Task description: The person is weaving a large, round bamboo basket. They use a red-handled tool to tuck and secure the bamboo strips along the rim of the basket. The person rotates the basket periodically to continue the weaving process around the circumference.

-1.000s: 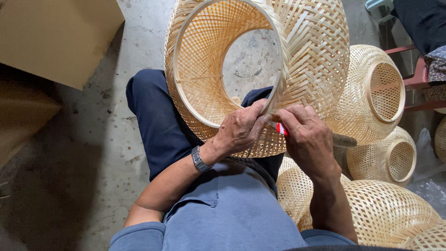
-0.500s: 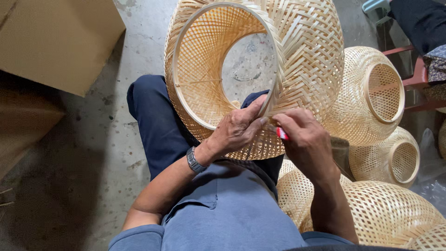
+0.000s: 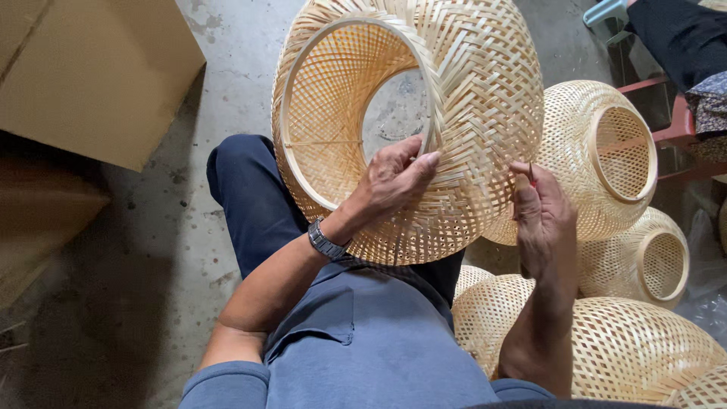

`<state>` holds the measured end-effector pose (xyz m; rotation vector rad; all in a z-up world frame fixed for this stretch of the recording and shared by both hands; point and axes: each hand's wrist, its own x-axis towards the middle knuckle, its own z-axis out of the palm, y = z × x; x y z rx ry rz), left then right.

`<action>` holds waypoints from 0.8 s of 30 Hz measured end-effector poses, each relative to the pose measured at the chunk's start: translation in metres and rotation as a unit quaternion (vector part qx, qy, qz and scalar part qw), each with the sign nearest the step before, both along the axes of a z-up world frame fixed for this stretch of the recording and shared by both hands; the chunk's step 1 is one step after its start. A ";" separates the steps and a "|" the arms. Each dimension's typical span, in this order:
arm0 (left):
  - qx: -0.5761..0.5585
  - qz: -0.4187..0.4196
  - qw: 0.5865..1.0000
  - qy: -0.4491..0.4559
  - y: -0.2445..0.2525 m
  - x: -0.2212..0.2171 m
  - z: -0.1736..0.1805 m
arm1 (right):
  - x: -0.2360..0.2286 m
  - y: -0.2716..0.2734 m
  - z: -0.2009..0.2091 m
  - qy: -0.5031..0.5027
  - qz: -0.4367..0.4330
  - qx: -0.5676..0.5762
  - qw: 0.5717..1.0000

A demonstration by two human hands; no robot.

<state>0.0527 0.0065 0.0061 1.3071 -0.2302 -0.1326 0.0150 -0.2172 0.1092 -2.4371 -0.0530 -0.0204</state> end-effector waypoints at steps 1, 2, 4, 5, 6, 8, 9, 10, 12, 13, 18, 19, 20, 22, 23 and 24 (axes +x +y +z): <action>0.012 0.019 1.000 -0.018 -0.001 0.003 -0.003 | 0.000 0.000 -0.005 -0.022 0.008 0.006 1.000; 0.024 0.039 0.998 -0.036 -0.002 0.005 -0.006 | 0.001 -0.001 -0.010 -0.043 0.016 0.011 0.999; 0.045 0.085 0.992 -0.086 -0.005 0.006 -0.011 | 0.003 -0.001 -0.019 -0.093 0.048 0.013 0.994; 0.053 0.111 0.985 -0.119 -0.007 0.006 -0.012 | 0.006 -0.001 -0.023 -0.122 0.071 0.009 0.990; 0.061 0.136 0.977 -0.153 -0.009 0.007 -0.013 | 0.009 -0.001 -0.027 -0.151 0.093 0.005 0.984; 0.035 0.122 0.985 -0.113 -0.010 0.002 -0.012 | 0.007 -0.003 -0.029 -0.062 0.026 0.035 0.997; 0.022 0.114 0.989 -0.093 -0.011 0.000 -0.012 | 0.005 -0.004 -0.030 -0.017 -0.007 0.050 0.999; 0.012 0.104 0.992 -0.074 -0.012 -0.003 -0.011 | 0.003 -0.007 -0.028 -0.020 0.013 0.042 0.999; -0.008 0.084 0.996 -0.034 -0.015 -0.009 -0.010 | 0.000 -0.013 -0.020 -0.027 0.056 0.026 0.998; 0.007 0.092 0.995 -0.048 -0.017 -0.013 -0.009 | -0.003 -0.012 -0.017 -0.061 0.071 0.003 0.996; -0.030 0.074 0.997 -0.004 -0.025 -0.023 -0.009 | -0.011 -0.001 0.004 -0.114 0.103 -0.197 0.968; -0.037 0.065 0.997 0.011 -0.025 -0.024 -0.009 | -0.012 0.001 0.007 -0.119 0.110 -0.226 0.961; -0.044 0.059 0.997 0.027 -0.024 -0.025 -0.008 | -0.010 0.004 0.010 -0.124 0.120 -0.255 0.951; -0.064 0.059 0.996 0.021 -0.022 -0.027 -0.006 | -0.006 0.010 0.013 -0.136 0.143 -0.292 0.936; -0.077 0.064 0.995 -0.001 -0.022 -0.027 -0.005 | -0.003 0.012 0.015 -0.142 0.155 -0.302 0.930; -0.092 0.065 0.993 -0.023 -0.023 -0.028 -0.004 | 0.000 0.013 0.016 -0.146 0.164 -0.313 0.924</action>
